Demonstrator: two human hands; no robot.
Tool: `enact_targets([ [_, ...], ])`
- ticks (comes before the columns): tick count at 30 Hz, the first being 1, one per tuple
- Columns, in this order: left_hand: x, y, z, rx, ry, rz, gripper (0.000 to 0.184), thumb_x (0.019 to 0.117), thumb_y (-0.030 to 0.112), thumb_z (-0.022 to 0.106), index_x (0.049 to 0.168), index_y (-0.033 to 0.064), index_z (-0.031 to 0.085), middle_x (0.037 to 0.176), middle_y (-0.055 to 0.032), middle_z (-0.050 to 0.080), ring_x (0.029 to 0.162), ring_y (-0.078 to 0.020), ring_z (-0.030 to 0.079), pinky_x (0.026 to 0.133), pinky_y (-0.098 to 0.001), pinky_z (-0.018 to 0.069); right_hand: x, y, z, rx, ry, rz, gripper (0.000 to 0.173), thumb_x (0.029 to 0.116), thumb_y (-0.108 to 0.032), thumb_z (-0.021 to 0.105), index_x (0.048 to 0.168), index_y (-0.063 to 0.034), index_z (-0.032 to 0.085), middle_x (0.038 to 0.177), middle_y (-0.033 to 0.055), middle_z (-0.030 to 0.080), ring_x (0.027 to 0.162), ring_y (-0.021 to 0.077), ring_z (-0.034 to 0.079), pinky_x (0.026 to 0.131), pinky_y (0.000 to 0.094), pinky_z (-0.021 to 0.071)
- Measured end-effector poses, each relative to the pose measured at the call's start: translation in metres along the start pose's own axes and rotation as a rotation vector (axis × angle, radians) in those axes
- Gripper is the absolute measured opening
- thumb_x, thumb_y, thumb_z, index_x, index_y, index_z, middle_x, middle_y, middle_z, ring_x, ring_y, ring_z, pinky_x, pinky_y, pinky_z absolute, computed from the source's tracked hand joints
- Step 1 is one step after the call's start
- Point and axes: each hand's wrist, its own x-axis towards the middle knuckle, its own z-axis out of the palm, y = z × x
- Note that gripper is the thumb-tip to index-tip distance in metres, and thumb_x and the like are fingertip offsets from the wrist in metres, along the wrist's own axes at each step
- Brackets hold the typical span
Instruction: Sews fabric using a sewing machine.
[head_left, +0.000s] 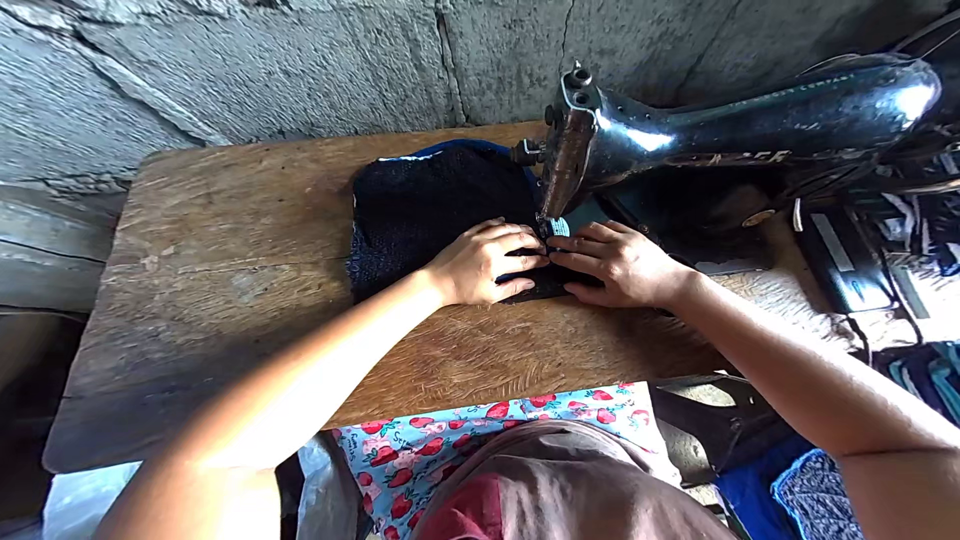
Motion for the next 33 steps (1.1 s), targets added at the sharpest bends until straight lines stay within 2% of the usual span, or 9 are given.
enact_targets([
  [8,0.003,-0.009,0.001,0.025,0.019,0.026,0.040,0.1031,0.042,0.051,0.123,0.0164,0.075,0.133,-0.0092,0.069,0.134,-0.0291,0.058,0.114,-0.0525,0.0421,-0.001,-0.002,0.000,-0.083,0.020,0.040,0.043,0.1015,-0.040,0.052,0.125,-0.0100,0.073,0.135,0.0076,0.069,0.125,0.0315,0.063,0.099,0.0458,0.0505],
  [10,0.004,-0.011,0.001,0.028,0.033,0.038,0.041,0.1031,0.041,0.051,0.123,0.0156,0.075,0.131,-0.0101,0.069,0.132,-0.0295,0.059,0.113,-0.0522,0.0429,0.000,-0.003,0.001,-0.088,0.022,0.062,0.044,0.1017,-0.041,0.052,0.126,-0.0101,0.073,0.136,0.0096,0.068,0.126,0.0329,0.062,0.100,0.0478,0.0493],
  [13,0.006,-0.015,-0.001,0.020,0.048,0.046,0.039,0.1027,0.041,0.052,0.121,0.0152,0.076,0.130,-0.0103,0.069,0.131,-0.0288,0.060,0.113,-0.0502,0.0429,0.002,-0.004,-0.002,-0.090,0.006,0.122,0.044,0.1005,-0.045,0.055,0.126,-0.0151,0.073,0.131,0.0150,0.066,0.127,0.0368,0.058,0.106,0.0523,0.0459],
  [19,0.010,-0.022,-0.002,0.028,0.059,0.065,0.038,0.1021,0.039,0.054,0.121,0.0130,0.076,0.128,-0.0116,0.070,0.129,-0.0297,0.060,0.113,-0.0465,0.0436,0.005,-0.001,-0.003,-0.103,-0.016,0.170,0.049,0.1009,-0.052,0.053,0.130,-0.0181,0.072,0.122,0.0153,0.066,0.122,0.0368,0.058,0.104,0.0519,0.0456],
  [23,0.010,-0.022,-0.001,0.034,0.053,0.041,0.039,0.1020,0.038,0.054,0.122,0.0129,0.075,0.129,-0.0107,0.070,0.130,-0.0307,0.060,0.113,-0.0467,0.0436,0.005,-0.003,-0.003,-0.114,-0.010,0.187,0.053,0.1016,-0.055,0.050,0.130,-0.0164,0.072,0.112,0.0142,0.068,0.114,0.0356,0.061,0.099,0.0523,0.0467],
  [27,0.008,-0.024,-0.001,0.013,0.097,0.056,0.040,0.1009,0.037,0.053,0.119,0.0100,0.076,0.126,-0.0103,0.072,0.128,-0.0291,0.062,0.112,-0.0454,0.0450,0.005,-0.007,0.001,-0.134,-0.018,0.200,0.061,0.1034,-0.060,0.043,0.133,-0.0131,0.069,0.108,0.0153,0.068,0.107,0.0360,0.062,0.098,0.0524,0.0468],
  [33,0.009,-0.026,-0.002,-0.022,0.090,0.023,0.038,0.0992,0.036,0.056,0.117,0.0094,0.077,0.127,-0.0101,0.072,0.128,-0.0287,0.063,0.112,-0.0460,0.0442,0.005,-0.011,0.006,-0.168,-0.053,0.210,0.062,0.1054,-0.056,0.040,0.139,-0.0099,0.065,0.104,0.0148,0.067,0.099,0.0355,0.062,0.095,0.0514,0.0465],
])
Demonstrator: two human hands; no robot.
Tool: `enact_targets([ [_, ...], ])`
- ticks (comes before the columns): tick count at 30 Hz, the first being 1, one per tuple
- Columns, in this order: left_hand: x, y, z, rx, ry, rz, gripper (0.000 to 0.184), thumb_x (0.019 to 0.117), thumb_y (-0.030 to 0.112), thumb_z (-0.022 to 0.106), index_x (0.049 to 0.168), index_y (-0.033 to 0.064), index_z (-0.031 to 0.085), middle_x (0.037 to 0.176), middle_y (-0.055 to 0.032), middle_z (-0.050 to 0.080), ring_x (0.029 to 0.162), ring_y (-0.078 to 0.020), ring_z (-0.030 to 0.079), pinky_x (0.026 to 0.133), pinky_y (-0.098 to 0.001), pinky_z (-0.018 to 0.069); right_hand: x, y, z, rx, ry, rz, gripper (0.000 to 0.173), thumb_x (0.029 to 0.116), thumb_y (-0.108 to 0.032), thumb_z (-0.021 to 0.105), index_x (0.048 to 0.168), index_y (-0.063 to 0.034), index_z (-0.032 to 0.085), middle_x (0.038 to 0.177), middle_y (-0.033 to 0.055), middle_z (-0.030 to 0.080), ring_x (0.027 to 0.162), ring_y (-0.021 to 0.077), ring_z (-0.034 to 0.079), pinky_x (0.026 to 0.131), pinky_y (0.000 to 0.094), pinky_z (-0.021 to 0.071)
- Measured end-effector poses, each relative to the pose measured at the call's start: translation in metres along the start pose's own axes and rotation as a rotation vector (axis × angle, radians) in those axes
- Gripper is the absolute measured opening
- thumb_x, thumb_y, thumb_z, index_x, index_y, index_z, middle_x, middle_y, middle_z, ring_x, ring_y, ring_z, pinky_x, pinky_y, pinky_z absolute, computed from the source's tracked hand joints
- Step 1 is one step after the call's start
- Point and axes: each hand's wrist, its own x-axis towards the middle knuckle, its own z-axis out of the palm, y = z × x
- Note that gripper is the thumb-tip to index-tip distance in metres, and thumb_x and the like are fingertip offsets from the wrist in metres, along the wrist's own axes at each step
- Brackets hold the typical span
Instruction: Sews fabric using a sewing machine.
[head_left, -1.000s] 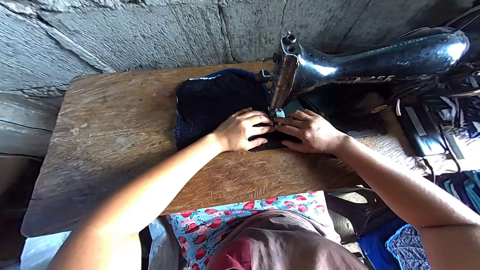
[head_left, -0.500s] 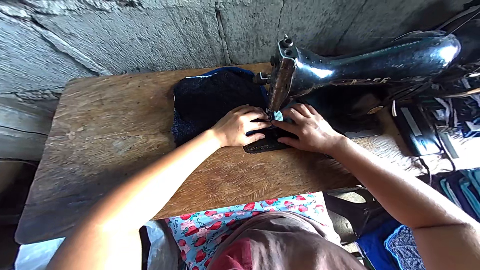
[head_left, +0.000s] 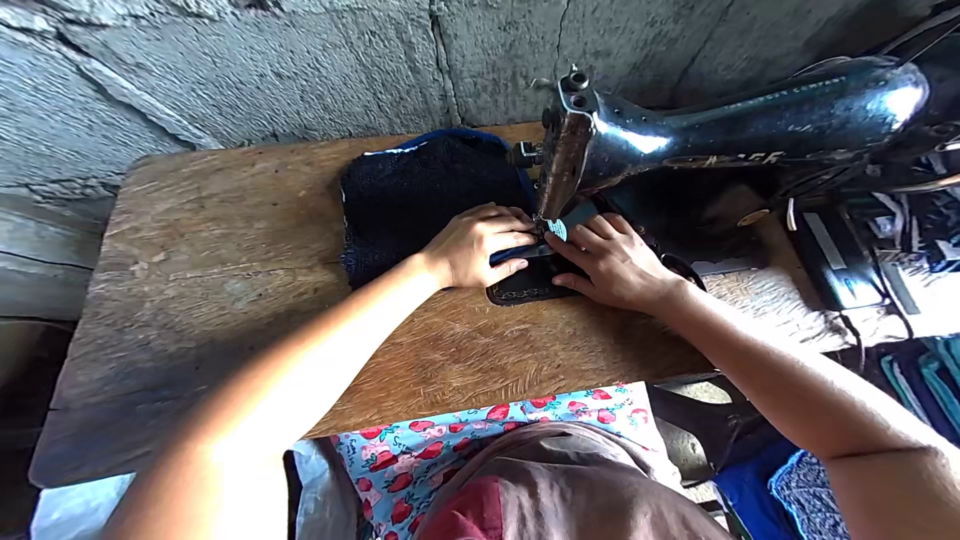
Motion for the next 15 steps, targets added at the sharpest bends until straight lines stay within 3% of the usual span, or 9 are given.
enact_targets([
  [3,0.001,0.000,0.000,-0.016,0.016,-0.004,0.035,0.0984,0.034,0.059,0.116,0.0102,0.077,0.123,-0.0092,0.073,0.127,-0.0288,0.063,0.112,-0.0465,0.0449,-0.005,-0.005,-0.024,0.024,0.002,0.102,0.047,0.1047,-0.039,0.050,0.137,-0.0092,0.065,0.110,0.0162,0.068,0.103,0.0369,0.064,0.093,0.0538,0.0487],
  [5,0.000,-0.001,0.000,-0.034,0.017,-0.014,0.034,0.0985,0.032,0.060,0.118,0.0099,0.077,0.126,-0.0086,0.073,0.129,-0.0288,0.062,0.113,-0.0474,0.0438,-0.020,-0.010,-0.068,0.006,0.114,0.367,0.030,0.0998,-0.022,0.055,0.117,-0.0044,0.073,0.107,0.0194,0.072,0.098,0.0391,0.070,0.081,0.0574,0.0552],
  [6,0.000,-0.002,0.000,-0.036,0.015,-0.015,0.034,0.0986,0.032,0.060,0.118,0.0100,0.077,0.127,-0.0082,0.072,0.129,-0.0285,0.062,0.113,-0.0478,0.0436,-0.033,-0.011,-0.093,-0.032,0.167,0.565,0.027,0.0984,-0.020,0.055,0.106,-0.0012,0.073,0.100,0.0212,0.073,0.091,0.0410,0.071,0.072,0.0600,0.0550],
  [8,0.001,-0.002,0.001,-0.043,0.012,-0.014,0.034,0.0984,0.031,0.060,0.118,0.0095,0.077,0.126,-0.0090,0.072,0.128,-0.0282,0.062,0.113,-0.0467,0.0435,-0.060,-0.005,-0.130,-0.076,0.147,1.002,0.035,0.1009,-0.028,0.049,0.101,0.0025,0.066,0.094,0.0280,0.067,0.084,0.0499,0.066,0.064,0.0691,0.0461],
  [10,0.002,-0.004,0.001,-0.038,0.024,-0.004,0.033,0.0982,0.031,0.061,0.118,0.0093,0.077,0.124,-0.0097,0.073,0.127,-0.0277,0.063,0.113,-0.0443,0.0439,-0.082,0.009,-0.140,-0.053,0.051,1.305,0.052,0.1063,-0.042,0.041,0.114,0.0044,0.063,0.110,0.0356,0.063,0.104,0.0585,0.060,0.079,0.0789,0.0414],
  [12,0.003,-0.005,0.001,-0.044,0.036,0.003,0.033,0.0981,0.030,0.061,0.117,0.0092,0.078,0.122,-0.0102,0.073,0.127,-0.0273,0.063,0.113,-0.0432,0.0443,-0.095,0.022,-0.133,-0.030,0.001,1.383,0.062,0.1086,-0.050,0.036,0.125,0.0047,0.060,0.123,0.0370,0.060,0.117,0.0597,0.056,0.090,0.0807,0.0382],
  [15,0.003,-0.004,0.001,-0.036,0.037,-0.005,0.032,0.0980,0.030,0.061,0.117,0.0093,0.078,0.124,-0.0101,0.073,0.127,-0.0272,0.063,0.113,-0.0436,0.0443,-0.108,0.039,-0.112,0.057,0.040,1.290,0.057,0.1119,-0.042,0.031,0.112,0.0032,0.065,0.105,0.0339,0.065,0.099,0.0566,0.063,0.079,0.0785,0.0417],
])
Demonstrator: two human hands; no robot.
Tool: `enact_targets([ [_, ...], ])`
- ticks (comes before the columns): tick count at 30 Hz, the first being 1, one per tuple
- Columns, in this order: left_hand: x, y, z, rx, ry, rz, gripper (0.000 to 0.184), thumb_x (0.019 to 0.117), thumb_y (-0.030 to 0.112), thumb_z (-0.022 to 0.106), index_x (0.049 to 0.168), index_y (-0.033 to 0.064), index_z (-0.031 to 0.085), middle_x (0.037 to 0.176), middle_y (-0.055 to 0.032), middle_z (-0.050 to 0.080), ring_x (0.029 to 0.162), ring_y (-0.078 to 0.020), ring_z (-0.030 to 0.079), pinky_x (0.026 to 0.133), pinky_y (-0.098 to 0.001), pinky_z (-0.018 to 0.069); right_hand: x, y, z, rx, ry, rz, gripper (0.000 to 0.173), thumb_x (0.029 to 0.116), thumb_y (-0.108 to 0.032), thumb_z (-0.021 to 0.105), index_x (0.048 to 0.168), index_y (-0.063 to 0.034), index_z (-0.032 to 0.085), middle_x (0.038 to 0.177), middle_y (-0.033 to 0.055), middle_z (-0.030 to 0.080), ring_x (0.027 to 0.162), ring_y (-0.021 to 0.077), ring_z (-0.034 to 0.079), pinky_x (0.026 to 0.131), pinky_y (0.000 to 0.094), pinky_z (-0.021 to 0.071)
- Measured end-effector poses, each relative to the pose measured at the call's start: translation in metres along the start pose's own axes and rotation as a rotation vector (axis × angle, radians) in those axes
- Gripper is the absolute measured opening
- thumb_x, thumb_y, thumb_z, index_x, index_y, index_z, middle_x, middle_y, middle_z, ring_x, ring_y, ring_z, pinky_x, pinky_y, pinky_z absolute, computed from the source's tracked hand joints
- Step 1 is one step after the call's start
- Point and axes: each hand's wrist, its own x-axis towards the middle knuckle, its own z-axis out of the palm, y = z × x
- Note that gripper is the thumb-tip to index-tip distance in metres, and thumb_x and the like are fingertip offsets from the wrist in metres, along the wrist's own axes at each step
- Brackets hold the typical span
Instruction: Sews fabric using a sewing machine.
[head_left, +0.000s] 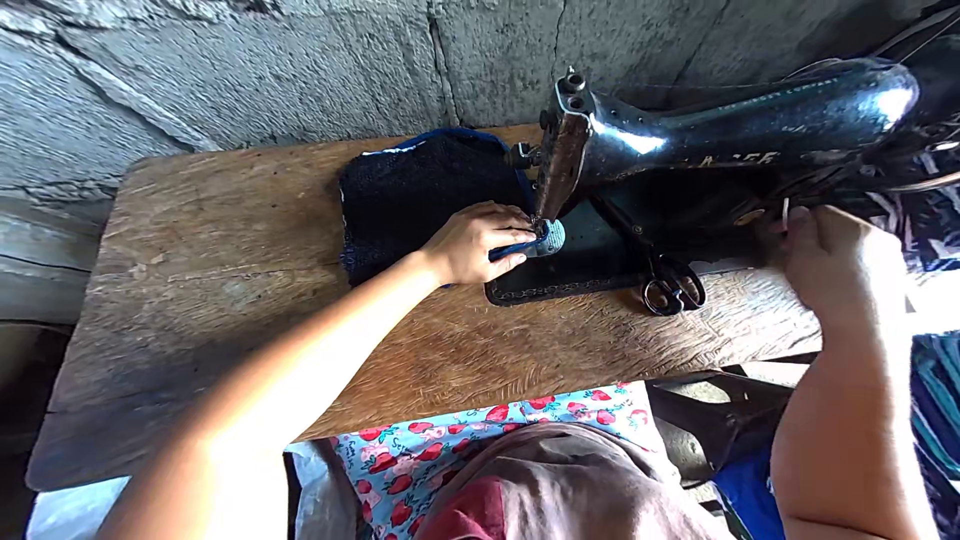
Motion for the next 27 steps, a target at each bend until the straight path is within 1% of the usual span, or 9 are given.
enact_targets([
  [3,0.001,0.000,-0.001,0.001,0.005,-0.002,0.033,0.0972,0.028,0.062,0.118,0.0083,0.077,0.123,-0.0109,0.073,0.125,-0.0279,0.064,0.112,-0.0426,0.0455,0.003,0.011,0.007,0.156,-0.030,-0.061,0.054,0.1127,-0.038,0.031,0.112,0.0020,0.066,0.095,0.0282,0.066,0.086,0.0465,0.066,0.077,0.0712,0.0464],
  [7,0.002,0.000,-0.002,-0.002,0.002,-0.014,0.033,0.0965,0.027,0.062,0.118,0.0069,0.077,0.124,-0.0128,0.073,0.125,-0.0295,0.064,0.111,-0.0431,0.0461,0.003,0.018,0.014,0.275,-0.020,-0.116,0.047,0.1127,-0.032,0.035,0.114,0.0044,0.064,0.088,0.0223,0.062,0.073,0.0324,0.060,0.072,0.0567,0.0499],
  [9,0.002,0.000,-0.001,0.001,0.004,-0.025,0.032,0.0963,0.027,0.062,0.117,0.0079,0.078,0.122,-0.0126,0.073,0.125,-0.0291,0.064,0.111,-0.0429,0.0459,0.004,0.025,0.018,0.355,0.017,-0.153,0.044,0.1111,-0.034,0.039,0.108,0.0038,0.063,0.079,0.0137,0.057,0.064,0.0214,0.055,0.065,0.0458,0.0499],
  [11,0.003,0.000,-0.001,0.004,0.017,-0.024,0.032,0.0958,0.027,0.063,0.117,0.0078,0.078,0.121,-0.0133,0.073,0.124,-0.0300,0.064,0.110,-0.0425,0.0467,0.007,0.027,0.010,0.482,0.070,-0.196,0.038,0.1088,-0.036,0.044,0.097,-0.0040,0.061,0.074,0.0000,0.053,0.059,0.0075,0.052,0.059,0.0312,0.0506],
  [12,0.002,0.000,-0.001,0.002,0.019,-0.026,0.031,0.0956,0.026,0.063,0.116,0.0077,0.078,0.121,-0.0135,0.073,0.124,-0.0302,0.064,0.110,-0.0425,0.0467,0.008,0.026,0.006,0.543,0.092,-0.217,0.034,0.1080,-0.035,0.046,0.093,-0.0090,0.060,0.072,-0.0062,0.052,0.057,0.0021,0.051,0.058,0.0250,0.0493],
  [13,0.001,0.001,-0.001,-0.003,0.017,-0.029,0.032,0.0956,0.026,0.063,0.117,0.0079,0.078,0.120,-0.0131,0.073,0.125,-0.0299,0.064,0.111,-0.0424,0.0464,0.008,0.025,0.003,0.587,0.103,-0.219,0.031,0.1079,-0.034,0.047,0.091,-0.0123,0.059,0.070,-0.0093,0.051,0.056,-0.0004,0.050,0.056,0.0217,0.0482],
  [19,0.001,0.000,0.000,0.009,0.011,-0.019,0.033,0.0961,0.027,0.061,0.117,0.0087,0.078,0.121,-0.0123,0.074,0.125,-0.0299,0.064,0.111,-0.0440,0.0461,0.007,0.021,0.001,0.615,0.107,-0.178,0.030,0.1090,-0.034,0.045,0.088,-0.0169,0.057,0.067,-0.0110,0.050,0.052,-0.0004,0.048,0.053,0.0197,0.0461],
  [25,0.000,0.001,0.000,0.002,0.017,-0.012,0.032,0.0960,0.027,0.061,0.117,0.0094,0.078,0.121,-0.0117,0.074,0.126,-0.0296,0.064,0.112,-0.0448,0.0457,0.009,0.020,-0.004,0.464,0.122,-0.191,0.035,0.1098,-0.034,0.044,0.097,-0.0078,0.062,0.070,-0.0053,0.049,0.053,0.0006,0.047,0.054,0.0208,0.0443],
  [27,0.000,0.001,0.000,0.004,0.012,-0.011,0.032,0.0962,0.027,0.061,0.117,0.0099,0.078,0.121,-0.0114,0.074,0.126,-0.0298,0.063,0.112,-0.0458,0.0452,0.008,0.017,-0.006,0.410,0.116,-0.183,0.038,0.1104,-0.035,0.043,0.102,-0.0040,0.063,0.072,-0.0005,0.050,0.055,0.0045,0.046,0.057,0.0256,0.0439],
])
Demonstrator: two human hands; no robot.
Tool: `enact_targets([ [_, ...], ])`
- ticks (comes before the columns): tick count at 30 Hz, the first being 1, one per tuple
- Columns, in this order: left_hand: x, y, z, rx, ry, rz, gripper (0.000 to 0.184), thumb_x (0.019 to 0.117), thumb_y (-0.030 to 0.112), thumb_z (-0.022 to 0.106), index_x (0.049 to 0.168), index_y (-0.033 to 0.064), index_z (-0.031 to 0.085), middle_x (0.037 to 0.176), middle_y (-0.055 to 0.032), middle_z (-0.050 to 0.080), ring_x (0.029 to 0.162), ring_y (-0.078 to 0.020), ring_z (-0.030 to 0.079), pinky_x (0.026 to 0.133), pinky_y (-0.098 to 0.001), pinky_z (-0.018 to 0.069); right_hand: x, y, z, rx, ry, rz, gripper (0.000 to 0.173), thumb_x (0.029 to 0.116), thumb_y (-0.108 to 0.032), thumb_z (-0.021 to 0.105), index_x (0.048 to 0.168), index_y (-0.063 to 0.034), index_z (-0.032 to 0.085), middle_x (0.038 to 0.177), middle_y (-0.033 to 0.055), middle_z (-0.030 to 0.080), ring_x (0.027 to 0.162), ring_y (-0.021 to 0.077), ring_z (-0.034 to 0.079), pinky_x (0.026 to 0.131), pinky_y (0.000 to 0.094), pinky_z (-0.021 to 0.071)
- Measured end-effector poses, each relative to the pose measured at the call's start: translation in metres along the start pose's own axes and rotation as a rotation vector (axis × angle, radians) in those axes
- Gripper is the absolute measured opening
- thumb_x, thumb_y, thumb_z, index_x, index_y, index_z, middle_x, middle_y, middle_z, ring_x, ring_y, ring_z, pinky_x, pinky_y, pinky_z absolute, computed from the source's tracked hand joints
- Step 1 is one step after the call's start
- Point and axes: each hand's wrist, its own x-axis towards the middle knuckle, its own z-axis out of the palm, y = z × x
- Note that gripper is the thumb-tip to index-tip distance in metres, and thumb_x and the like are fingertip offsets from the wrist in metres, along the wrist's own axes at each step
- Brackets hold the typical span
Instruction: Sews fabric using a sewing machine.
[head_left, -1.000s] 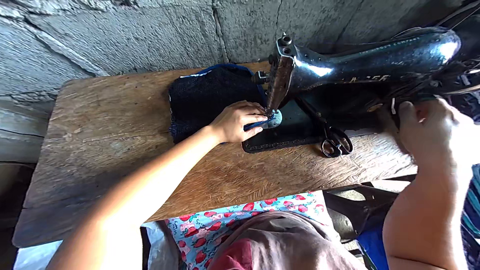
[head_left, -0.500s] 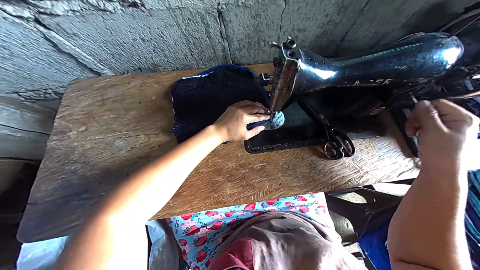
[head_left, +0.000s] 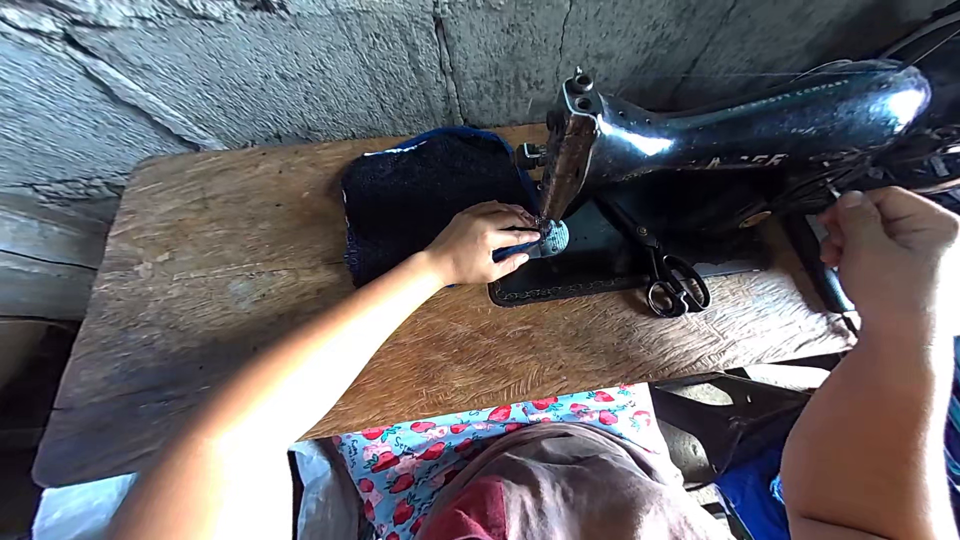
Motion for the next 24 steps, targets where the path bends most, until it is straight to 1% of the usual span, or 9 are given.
enact_targets([
  [2,-0.0004,0.0004,0.0000,0.002,-0.004,-0.002,0.033,0.0962,0.028,0.060,0.117,0.0109,0.078,0.122,-0.0106,0.074,0.127,-0.0295,0.063,0.112,-0.0463,0.0452,0.0000,-0.0012,-0.0002,-0.038,0.001,0.000,0.040,0.1107,-0.036,0.042,0.104,-0.0027,0.064,0.073,0.0026,0.051,0.056,0.0080,0.046,0.058,0.0301,0.0440],
  [4,-0.0004,0.0010,0.0000,0.000,-0.002,0.003,0.033,0.0964,0.028,0.060,0.117,0.0105,0.078,0.122,-0.0106,0.074,0.126,-0.0292,0.063,0.112,-0.0463,0.0451,0.0003,-0.0010,-0.0009,-0.068,-0.002,-0.006,0.042,0.1109,-0.037,0.041,0.106,-0.0029,0.065,0.074,0.0042,0.053,0.057,0.0096,0.046,0.058,0.0322,0.0447],
  [7,-0.0008,0.0016,-0.0009,-0.016,-0.011,0.002,0.032,0.0966,0.028,0.061,0.118,0.0097,0.078,0.124,-0.0111,0.073,0.127,-0.0295,0.062,0.112,-0.0460,0.0447,0.0008,-0.0007,-0.0023,-0.112,-0.008,-0.020,0.045,0.1109,-0.036,0.041,0.109,0.0008,0.066,0.078,0.0132,0.057,0.060,0.0192,0.050,0.061,0.0437,0.0465],
  [8,-0.0009,0.0018,-0.0009,-0.020,-0.011,0.001,0.032,0.0965,0.027,0.062,0.117,0.0097,0.078,0.124,-0.0110,0.073,0.127,-0.0293,0.063,0.112,-0.0460,0.0449,0.0009,-0.0006,-0.0024,-0.123,-0.009,-0.022,0.045,0.1110,-0.037,0.041,0.110,0.0012,0.066,0.079,0.0144,0.058,0.061,0.0206,0.051,0.062,0.0454,0.0466],
  [13,-0.0013,0.0030,-0.0012,-0.017,-0.018,0.010,0.032,0.0969,0.028,0.061,0.116,0.0096,0.078,0.125,-0.0107,0.072,0.127,-0.0284,0.062,0.112,-0.0450,0.0448,0.0018,0.0019,-0.0023,-0.123,0.004,-0.031,0.043,0.1107,-0.036,0.042,0.109,0.0000,0.067,0.077,0.0128,0.058,0.059,0.0178,0.049,0.060,0.0422,0.0460],
  [18,-0.0027,0.0043,-0.0010,-0.016,-0.018,0.017,0.033,0.0972,0.029,0.060,0.116,0.0098,0.078,0.126,-0.0108,0.072,0.128,-0.0290,0.062,0.112,-0.0461,0.0444,0.0003,-0.0013,-0.0022,-0.141,0.013,-0.010,0.045,0.1108,-0.036,0.042,0.109,0.0004,0.068,0.082,0.0164,0.060,0.063,0.0220,0.052,0.064,0.0470,0.0466],
  [20,-0.0033,0.0044,-0.0003,-0.015,-0.015,0.021,0.033,0.0974,0.030,0.060,0.116,0.0099,0.078,0.126,-0.0108,0.072,0.127,-0.0287,0.063,0.112,-0.0461,0.0444,0.0005,-0.0004,-0.0023,-0.149,0.016,-0.017,0.045,0.1107,-0.037,0.042,0.109,0.0000,0.068,0.082,0.0162,0.061,0.062,0.0221,0.052,0.064,0.0468,0.0465],
  [24,-0.0041,0.0061,-0.0002,-0.015,-0.012,0.026,0.033,0.0974,0.030,0.060,0.116,0.0102,0.078,0.126,-0.0103,0.072,0.128,-0.0286,0.063,0.113,-0.0454,0.0443,-0.0009,-0.0056,-0.0027,-0.165,0.023,-0.008,0.046,0.1105,-0.037,0.043,0.108,0.0011,0.068,0.083,0.0185,0.062,0.064,0.0247,0.054,0.065,0.0495,0.0465],
])
